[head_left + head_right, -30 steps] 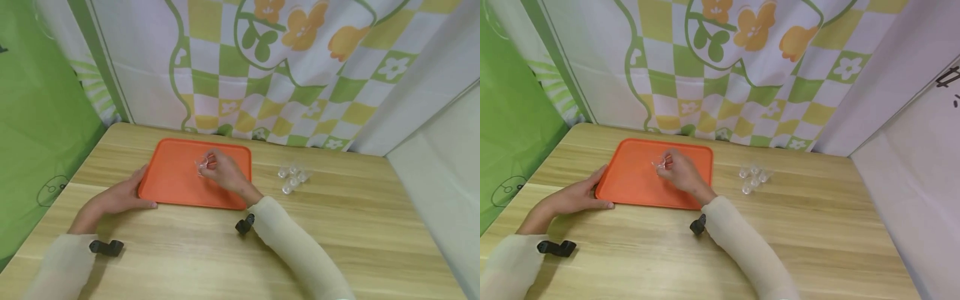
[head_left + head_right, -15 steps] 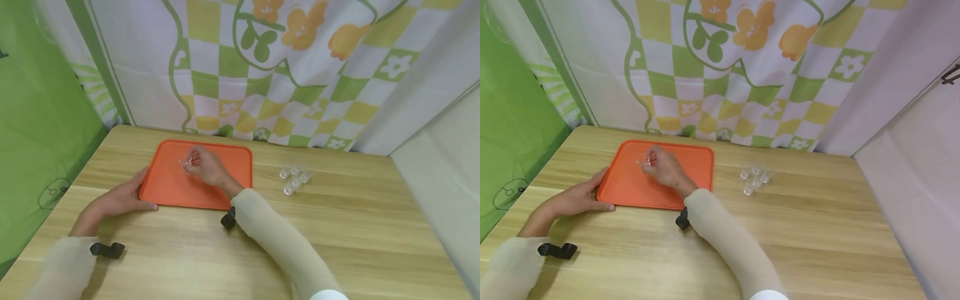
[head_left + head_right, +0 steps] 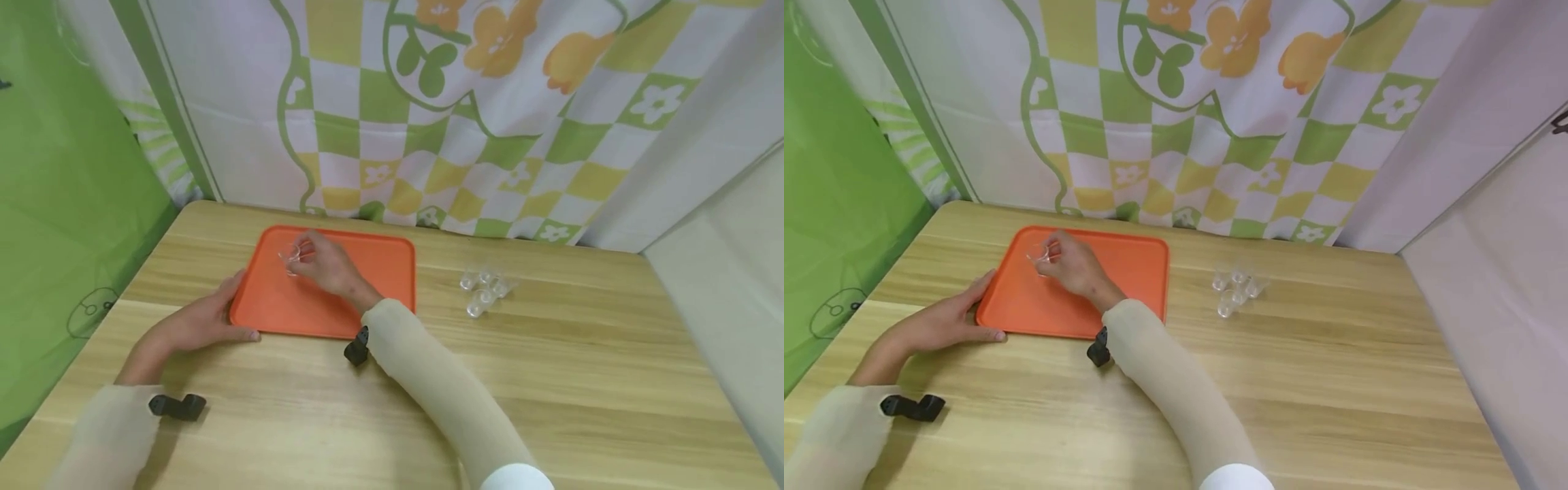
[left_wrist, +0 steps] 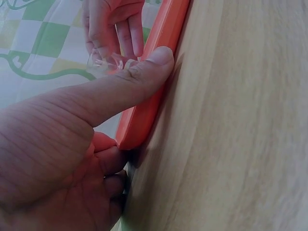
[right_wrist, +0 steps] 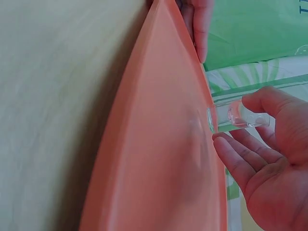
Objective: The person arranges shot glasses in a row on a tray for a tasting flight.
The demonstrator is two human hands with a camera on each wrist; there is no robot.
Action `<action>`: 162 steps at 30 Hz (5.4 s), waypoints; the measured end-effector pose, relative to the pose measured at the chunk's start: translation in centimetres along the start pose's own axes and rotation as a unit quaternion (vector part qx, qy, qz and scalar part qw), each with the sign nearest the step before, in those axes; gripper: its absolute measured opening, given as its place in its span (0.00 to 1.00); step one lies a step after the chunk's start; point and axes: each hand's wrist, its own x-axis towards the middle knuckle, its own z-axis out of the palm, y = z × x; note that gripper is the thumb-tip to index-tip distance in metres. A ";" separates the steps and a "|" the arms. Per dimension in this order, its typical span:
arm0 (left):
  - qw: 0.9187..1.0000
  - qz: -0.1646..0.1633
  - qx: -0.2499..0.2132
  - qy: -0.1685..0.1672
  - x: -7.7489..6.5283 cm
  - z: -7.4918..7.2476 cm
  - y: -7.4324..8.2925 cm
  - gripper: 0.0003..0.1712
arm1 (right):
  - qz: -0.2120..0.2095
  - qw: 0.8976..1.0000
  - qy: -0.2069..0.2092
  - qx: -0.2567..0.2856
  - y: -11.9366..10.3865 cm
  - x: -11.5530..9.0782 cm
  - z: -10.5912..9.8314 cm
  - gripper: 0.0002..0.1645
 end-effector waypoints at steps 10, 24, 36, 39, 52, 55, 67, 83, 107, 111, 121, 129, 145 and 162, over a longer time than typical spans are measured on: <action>1.000 0.001 0.001 -0.004 0.3 0.4 0.1 0.70 | 0.002 0.999 -0.009 0.035 0.2 0.2 1.1 0.14; 1.000 0.007 0.006 -0.005 1.0 0.3 0.1 0.71 | 0.008 1.000 -0.004 0.009 -0.2 0.9 1.2 0.13; 1.000 0.000 0.000 0.003 0.1 0.2 -0.1 0.71 | 0.005 1.000 -0.026 -0.006 -0.2 0.9 2.1 0.20; 1.000 0.001 -0.003 0.000 0.1 0.2 0.0 0.71 | 0.011 0.999 -0.030 -0.017 -0.2 0.9 2.0 0.23; 1.000 -0.014 -0.008 -0.005 0.0 0.0 0.1 0.71 | 0.031 0.998 -0.039 -0.033 -0.2 0.1 0.4 0.35; 1.000 -0.017 -0.010 -0.003 0.0 0.0 0.2 0.72 | 0.032 0.998 -0.039 -0.031 -0.5 -0.4 -0.2 0.37; 1.000 -0.001 -0.020 0.003 0.2 0.4 0.1 0.71 | 0.005 1.000 -0.018 -0.026 -0.4 -3.6 -4.1 0.38; 1.000 0.014 -0.021 -0.005 0.0 0.0 -0.3 0.70 | -0.081 0.996 -0.030 -0.024 0.1 -9.1 -9.0 0.28; 0.999 0.030 -0.035 -0.016 0.3 0.0 -0.4 0.69 | -0.061 0.993 0.094 -0.034 4.2 -17.0 -16.5 0.15; 0.999 0.030 -0.033 -0.018 0.3 -0.1 -0.4 0.69 | -0.030 0.992 0.116 -0.036 5.1 -18.5 -17.3 0.16; 0.999 0.021 -0.042 -0.017 0.1 -0.3 -0.3 0.69 | -0.018 0.983 0.175 -0.057 6.7 -21.2 -18.8 0.14; 0.998 0.041 -0.041 -0.012 0.1 -0.1 -0.5 0.67 | 0.006 0.976 0.208 -0.070 8.3 -22.9 -19.2 0.15; 0.999 0.022 -0.038 -0.016 -0.1 -0.2 -0.3 0.68 | 0.039 0.972 0.201 -0.114 9.8 -23.4 -18.2 0.21; 0.999 0.017 -0.026 -0.011 -0.1 -0.1 -0.6 0.67 | 0.027 0.969 0.192 -0.154 10.2 -22.5 -17.9 0.23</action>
